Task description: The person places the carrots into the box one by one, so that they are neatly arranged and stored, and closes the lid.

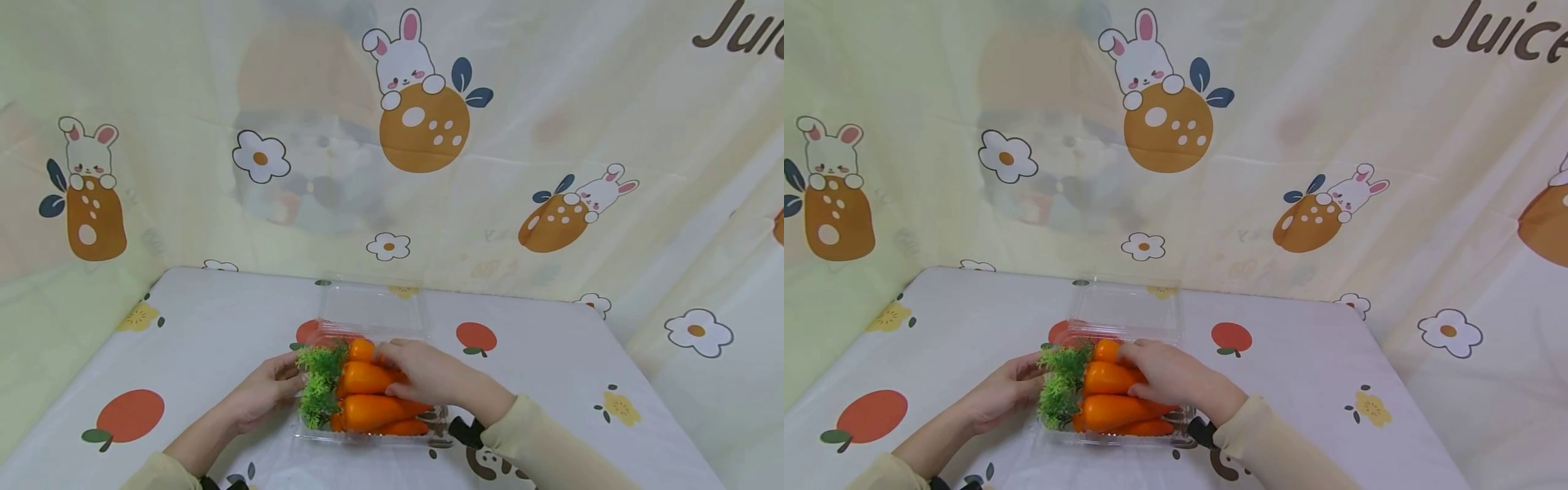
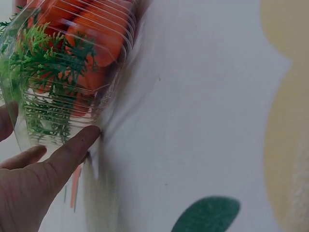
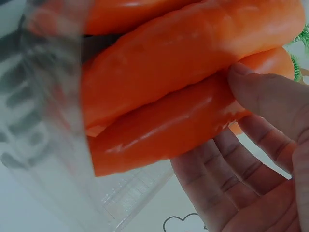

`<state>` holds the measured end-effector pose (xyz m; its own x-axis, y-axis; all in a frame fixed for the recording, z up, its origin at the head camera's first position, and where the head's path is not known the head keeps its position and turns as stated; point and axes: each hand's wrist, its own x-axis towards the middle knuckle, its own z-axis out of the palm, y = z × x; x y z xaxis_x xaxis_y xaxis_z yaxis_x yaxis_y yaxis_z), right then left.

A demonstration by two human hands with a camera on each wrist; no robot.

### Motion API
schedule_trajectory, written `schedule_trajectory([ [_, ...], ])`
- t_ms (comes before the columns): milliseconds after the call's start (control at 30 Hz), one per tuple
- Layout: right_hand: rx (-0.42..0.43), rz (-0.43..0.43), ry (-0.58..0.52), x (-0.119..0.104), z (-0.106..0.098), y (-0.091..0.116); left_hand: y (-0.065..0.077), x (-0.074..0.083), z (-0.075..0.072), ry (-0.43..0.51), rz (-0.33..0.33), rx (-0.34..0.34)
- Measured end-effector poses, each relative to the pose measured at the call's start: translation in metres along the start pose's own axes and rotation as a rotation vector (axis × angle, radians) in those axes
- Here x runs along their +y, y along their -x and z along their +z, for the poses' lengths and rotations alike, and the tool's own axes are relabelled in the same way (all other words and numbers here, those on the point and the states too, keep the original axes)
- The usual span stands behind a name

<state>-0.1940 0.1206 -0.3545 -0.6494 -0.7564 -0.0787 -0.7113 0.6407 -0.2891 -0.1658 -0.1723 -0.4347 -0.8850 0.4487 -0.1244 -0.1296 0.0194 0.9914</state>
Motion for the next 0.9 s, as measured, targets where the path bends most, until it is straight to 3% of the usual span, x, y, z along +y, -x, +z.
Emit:
schedule_trajectory([
  [300, -0.034, 0.045, -0.011, 0.003, -0.001, 0.005, 0.000, 0.001, 0.000, 0.012, 0.008, -0.001],
  [900, -0.023, 0.080, -0.082, 0.011, -0.005, 0.014, 0.000, 0.001, -0.001, 0.000, -0.011, 0.002],
])
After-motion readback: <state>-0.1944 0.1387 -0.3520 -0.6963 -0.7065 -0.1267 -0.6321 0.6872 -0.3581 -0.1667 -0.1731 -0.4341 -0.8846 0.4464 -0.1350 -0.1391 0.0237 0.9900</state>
